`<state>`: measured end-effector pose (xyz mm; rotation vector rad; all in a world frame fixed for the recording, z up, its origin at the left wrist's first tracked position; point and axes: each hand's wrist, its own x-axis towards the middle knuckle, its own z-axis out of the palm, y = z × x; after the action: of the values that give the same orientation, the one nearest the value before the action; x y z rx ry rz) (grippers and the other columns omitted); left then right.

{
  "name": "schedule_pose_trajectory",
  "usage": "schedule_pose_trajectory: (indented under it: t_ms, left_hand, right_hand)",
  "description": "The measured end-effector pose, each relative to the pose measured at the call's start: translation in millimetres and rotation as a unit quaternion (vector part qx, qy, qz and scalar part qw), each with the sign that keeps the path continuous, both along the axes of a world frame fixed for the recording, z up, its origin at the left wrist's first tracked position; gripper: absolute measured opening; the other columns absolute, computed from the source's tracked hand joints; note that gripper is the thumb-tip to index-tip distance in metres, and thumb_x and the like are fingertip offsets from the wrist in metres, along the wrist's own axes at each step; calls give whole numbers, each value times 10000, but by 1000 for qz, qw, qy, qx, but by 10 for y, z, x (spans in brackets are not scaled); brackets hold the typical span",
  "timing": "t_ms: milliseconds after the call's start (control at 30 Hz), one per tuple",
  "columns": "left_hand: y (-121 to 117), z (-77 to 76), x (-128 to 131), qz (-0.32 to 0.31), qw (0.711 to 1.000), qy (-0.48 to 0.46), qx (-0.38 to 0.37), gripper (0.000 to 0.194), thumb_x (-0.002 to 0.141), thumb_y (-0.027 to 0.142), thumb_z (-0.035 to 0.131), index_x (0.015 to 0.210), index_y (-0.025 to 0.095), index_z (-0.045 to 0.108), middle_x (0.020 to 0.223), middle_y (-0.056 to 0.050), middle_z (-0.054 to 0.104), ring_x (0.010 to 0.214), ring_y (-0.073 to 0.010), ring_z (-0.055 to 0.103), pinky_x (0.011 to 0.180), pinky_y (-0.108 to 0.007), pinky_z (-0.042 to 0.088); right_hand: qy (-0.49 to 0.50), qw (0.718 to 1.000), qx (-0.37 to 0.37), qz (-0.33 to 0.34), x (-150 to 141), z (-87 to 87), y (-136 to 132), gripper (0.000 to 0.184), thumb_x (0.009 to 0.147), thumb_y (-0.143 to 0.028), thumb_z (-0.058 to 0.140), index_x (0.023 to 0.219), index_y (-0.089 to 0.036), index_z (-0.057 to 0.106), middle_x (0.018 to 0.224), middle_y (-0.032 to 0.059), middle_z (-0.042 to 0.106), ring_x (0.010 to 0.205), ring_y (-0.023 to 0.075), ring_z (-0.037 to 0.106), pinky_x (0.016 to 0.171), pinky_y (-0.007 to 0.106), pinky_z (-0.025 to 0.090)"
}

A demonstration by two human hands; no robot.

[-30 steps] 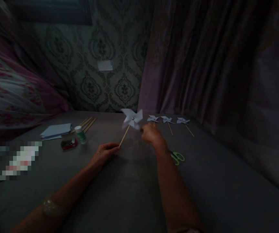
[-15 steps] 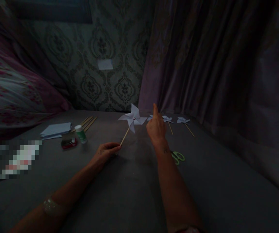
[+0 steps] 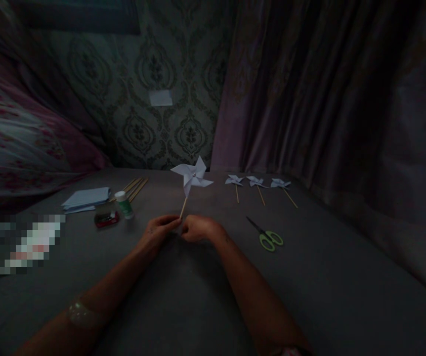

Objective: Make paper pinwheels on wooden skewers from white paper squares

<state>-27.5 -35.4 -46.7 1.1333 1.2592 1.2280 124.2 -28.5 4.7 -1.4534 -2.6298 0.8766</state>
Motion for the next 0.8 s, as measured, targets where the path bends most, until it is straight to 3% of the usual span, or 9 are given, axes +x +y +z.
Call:
schedule_pose_trajectory:
  t_ms: [133,333,800]
  left_hand:
    - [70,-31,-21,22,997,-71,-5,404,496,387,808,815,146,753,812,-83,737,743,-197,641,663,-272,461]
    - [224,-34,-15,66,993,-97,0,407,485,370,808,821,148,750,826,-77,739,749,-180,631,635,-250,440]
    - [338,-117,10,57,989,-136,-7,439,479,390,820,809,120,717,809,-89,717,788,-205,638,679,-279,470]
  right_hand:
    - [90,986,78,-117,-117,-156,31,254,843,-316,535,840,-180,749,734,8,707,696,135,629,563,197,380]
    - [154,947,132,-248,-254,-219,46,236,832,-355,586,964,-223,731,1003,42,740,932,187,666,803,267,467]
    - [165,918,101,-345,-399,-355,134,208,810,-334,614,900,-192,738,947,58,750,889,173,690,729,227,487]
